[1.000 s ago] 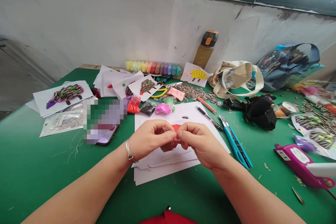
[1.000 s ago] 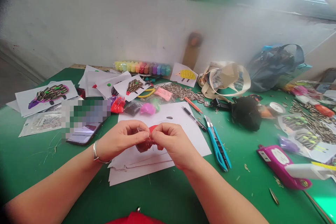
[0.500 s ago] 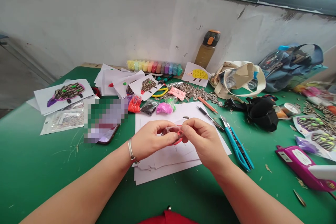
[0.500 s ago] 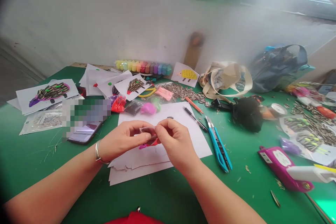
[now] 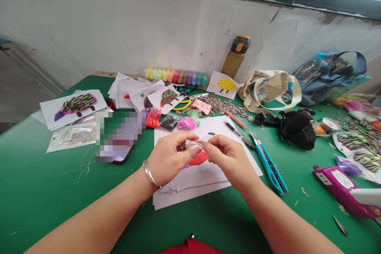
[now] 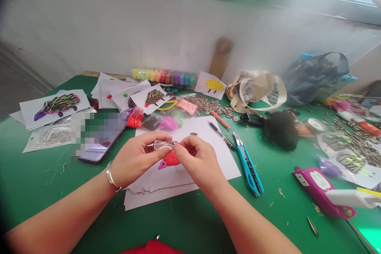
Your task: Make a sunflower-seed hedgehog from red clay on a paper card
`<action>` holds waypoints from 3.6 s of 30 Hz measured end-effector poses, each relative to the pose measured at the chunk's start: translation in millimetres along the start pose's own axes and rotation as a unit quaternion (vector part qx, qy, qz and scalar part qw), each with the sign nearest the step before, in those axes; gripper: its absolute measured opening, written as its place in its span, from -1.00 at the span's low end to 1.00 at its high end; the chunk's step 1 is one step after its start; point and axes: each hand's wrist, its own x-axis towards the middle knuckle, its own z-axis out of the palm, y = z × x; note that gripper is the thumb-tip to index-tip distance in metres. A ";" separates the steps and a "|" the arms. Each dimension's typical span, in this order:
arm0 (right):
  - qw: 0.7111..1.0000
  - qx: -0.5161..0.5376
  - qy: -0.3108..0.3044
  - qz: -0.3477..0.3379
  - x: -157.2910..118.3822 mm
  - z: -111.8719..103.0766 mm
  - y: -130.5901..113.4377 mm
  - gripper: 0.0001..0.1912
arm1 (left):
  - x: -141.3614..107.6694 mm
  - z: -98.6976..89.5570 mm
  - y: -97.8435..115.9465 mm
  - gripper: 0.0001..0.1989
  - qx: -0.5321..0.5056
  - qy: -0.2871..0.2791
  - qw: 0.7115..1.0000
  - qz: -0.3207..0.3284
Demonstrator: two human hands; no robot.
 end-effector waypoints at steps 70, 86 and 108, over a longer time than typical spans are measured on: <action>0.991 0.123 -0.037 0.029 -3.1 7.3 -3.4 -0.83 | -7.7 9.3 -3.1 -0.64 0.119 -0.014 0.980 0.159; 0.993 0.106 -0.027 0.047 -1.3 5.7 -2.0 -0.85 | -8.7 10.3 -13.3 -0.76 0.300 0.062 0.891 0.335; 0.977 0.184 -0.077 0.080 -1.0 5.5 -1.0 -0.82 | -6.6 8.5 -3.6 -0.84 0.141 0.022 0.978 0.154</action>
